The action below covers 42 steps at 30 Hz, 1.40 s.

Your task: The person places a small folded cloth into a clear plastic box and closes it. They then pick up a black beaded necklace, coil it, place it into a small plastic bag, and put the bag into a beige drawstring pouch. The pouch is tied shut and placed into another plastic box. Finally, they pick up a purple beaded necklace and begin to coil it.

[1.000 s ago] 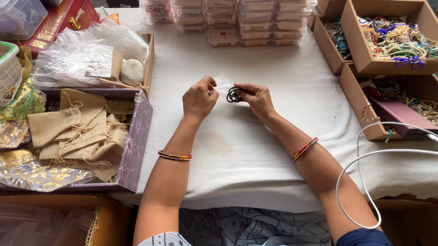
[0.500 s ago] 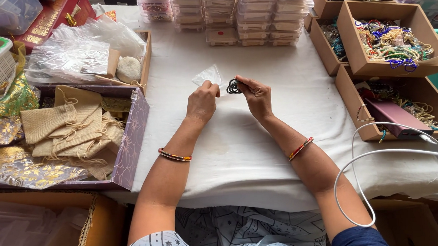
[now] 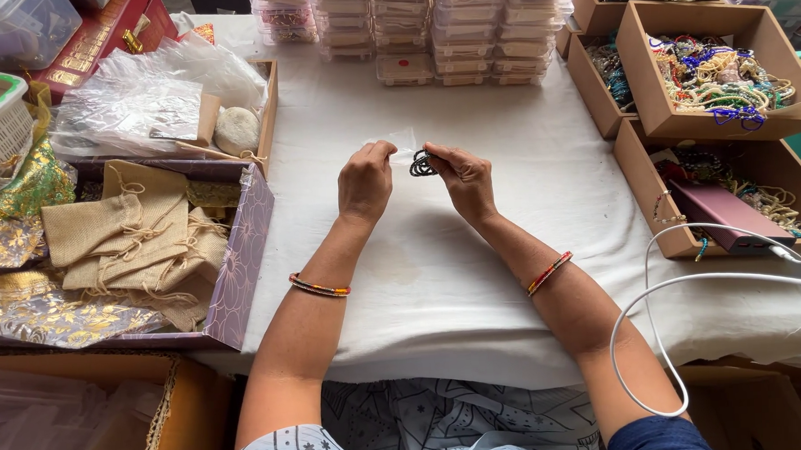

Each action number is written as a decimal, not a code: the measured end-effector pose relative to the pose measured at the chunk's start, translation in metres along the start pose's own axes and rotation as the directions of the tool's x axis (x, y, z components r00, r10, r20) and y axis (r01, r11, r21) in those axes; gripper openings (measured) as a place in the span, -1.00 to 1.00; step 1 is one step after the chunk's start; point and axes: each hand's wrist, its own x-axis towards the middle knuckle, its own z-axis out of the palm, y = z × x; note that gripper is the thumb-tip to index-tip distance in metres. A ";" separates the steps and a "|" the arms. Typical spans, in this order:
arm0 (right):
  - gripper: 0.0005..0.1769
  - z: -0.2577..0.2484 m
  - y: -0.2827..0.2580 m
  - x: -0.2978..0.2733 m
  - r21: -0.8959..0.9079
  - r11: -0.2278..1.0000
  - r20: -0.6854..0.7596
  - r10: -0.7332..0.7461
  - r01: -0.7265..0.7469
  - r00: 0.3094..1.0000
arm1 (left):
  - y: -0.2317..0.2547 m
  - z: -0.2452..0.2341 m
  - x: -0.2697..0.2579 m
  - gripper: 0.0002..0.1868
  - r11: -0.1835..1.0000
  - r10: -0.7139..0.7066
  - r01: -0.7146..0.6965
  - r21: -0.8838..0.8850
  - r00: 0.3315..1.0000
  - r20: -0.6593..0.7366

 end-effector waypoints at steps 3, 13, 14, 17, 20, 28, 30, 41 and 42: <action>-0.70 0.000 -0.001 -0.001 0.019 0.999 0.021 -0.034 0.034 0.999 | -0.007 0.007 -0.003 -0.94 0.999 -0.019 0.020 -0.033 0.999 0.035; -0.71 0.002 -0.010 -0.003 0.041 0.998 0.191 -0.061 0.054 0.980 | -0.006 0.007 -0.003 -0.94 0.990 -0.020 0.007 0.138 0.995 0.095; -0.71 0.002 -0.011 -0.004 0.040 0.998 0.223 -0.049 0.041 0.974 | -0.001 0.002 -0.001 -0.96 0.991 -0.004 -0.005 0.137 0.998 0.066; -0.70 0.005 -0.009 -0.006 -0.016 1.000 0.230 -0.006 0.010 0.973 | 0.002 -0.003 0.000 -0.93 0.990 -0.138 0.142 -0.018 0.980 0.144; -0.70 0.006 -0.006 -0.006 -0.109 0.994 0.239 0.020 0.006 0.971 | 0.001 0.001 -0.003 -0.95 0.986 -0.165 0.166 0.009 0.973 0.163; -0.68 0.000 -0.031 -0.007 -0.068 0.969 0.210 -0.220 0.239 0.953 | 0.003 0.001 -0.005 -0.68 0.987 -0.161 0.160 0.020 0.985 0.067; -0.68 -0.003 -0.036 -0.003 -0.101 0.943 0.127 -0.303 0.316 0.944 | 0.003 0.004 -0.003 -0.60 0.989 -0.148 0.146 0.025 0.986 0.083; -0.68 -0.017 -0.055 0.003 -0.543 0.395 0.468 -0.590 0.741 0.658 | 0.013 -0.005 0.000 -0.59 0.500 -0.232 0.606 -0.618 0.782 0.579; -0.68 -0.016 -0.042 0.002 -0.543 0.393 0.469 -0.591 0.742 0.656 | 0.015 -0.007 0.000 -0.59 0.499 -0.232 0.605 -0.620 0.783 0.577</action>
